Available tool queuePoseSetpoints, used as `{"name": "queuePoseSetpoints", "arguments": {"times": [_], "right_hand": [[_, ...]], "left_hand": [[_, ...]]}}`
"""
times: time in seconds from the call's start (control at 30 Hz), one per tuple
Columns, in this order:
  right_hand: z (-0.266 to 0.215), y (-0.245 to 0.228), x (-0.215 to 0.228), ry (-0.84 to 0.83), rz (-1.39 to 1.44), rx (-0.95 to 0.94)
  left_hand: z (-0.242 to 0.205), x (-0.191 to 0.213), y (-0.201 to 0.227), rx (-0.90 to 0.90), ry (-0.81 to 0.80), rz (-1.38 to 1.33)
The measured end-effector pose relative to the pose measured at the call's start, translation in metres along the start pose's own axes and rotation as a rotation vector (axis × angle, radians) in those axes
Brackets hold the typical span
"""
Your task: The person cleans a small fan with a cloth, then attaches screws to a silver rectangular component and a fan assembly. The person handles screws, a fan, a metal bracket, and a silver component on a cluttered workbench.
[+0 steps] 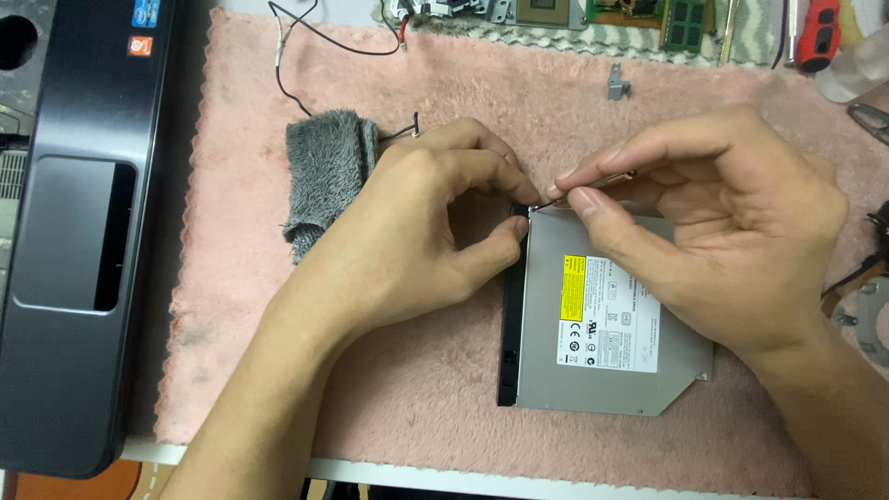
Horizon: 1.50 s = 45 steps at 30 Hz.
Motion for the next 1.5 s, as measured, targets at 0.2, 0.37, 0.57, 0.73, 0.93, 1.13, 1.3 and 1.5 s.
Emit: {"name": "queuePoseSetpoints", "arguments": {"times": [0.2,0.37,0.57,0.73,0.93,1.13,1.3,1.5], "right_hand": [[-0.002,0.002,-0.001,0.010,-0.005,0.004],[-0.005,0.002,-0.002,0.032,-0.026,-0.012],[-0.006,-0.002,-0.001,0.058,-0.105,0.016],[-0.001,-0.011,0.000,0.025,-0.121,0.090],[0.009,-0.025,0.000,-0.074,-0.348,0.144],[0.024,-0.036,-0.008,-0.222,-0.407,0.307],[0.016,-0.031,-0.007,-0.223,-0.581,0.331],[0.018,-0.031,-0.001,-0.131,-0.448,0.182]], "left_hand": [[-0.001,0.000,0.001,-0.022,0.006,-0.002],[-0.001,0.000,0.001,-0.016,0.003,-0.014],[-0.001,0.000,0.001,-0.031,0.006,-0.002],[-0.002,0.001,0.001,-0.030,0.001,-0.002],[-0.001,0.000,0.000,-0.031,0.008,0.033],[-0.001,-0.001,-0.003,-0.021,0.036,0.027],[-0.001,-0.002,-0.009,0.015,0.052,0.042],[0.000,-0.003,-0.012,0.056,0.032,-0.002]]}}
Point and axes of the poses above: each hand's wrist, its own z-axis towards the middle knuckle, its own x-axis out of the back of the hand, y = z × x, the point moved 9 cm from there along z, towards the middle knuckle, and after that the axes turned 12 degrees about -y, right-handed, at the moved point
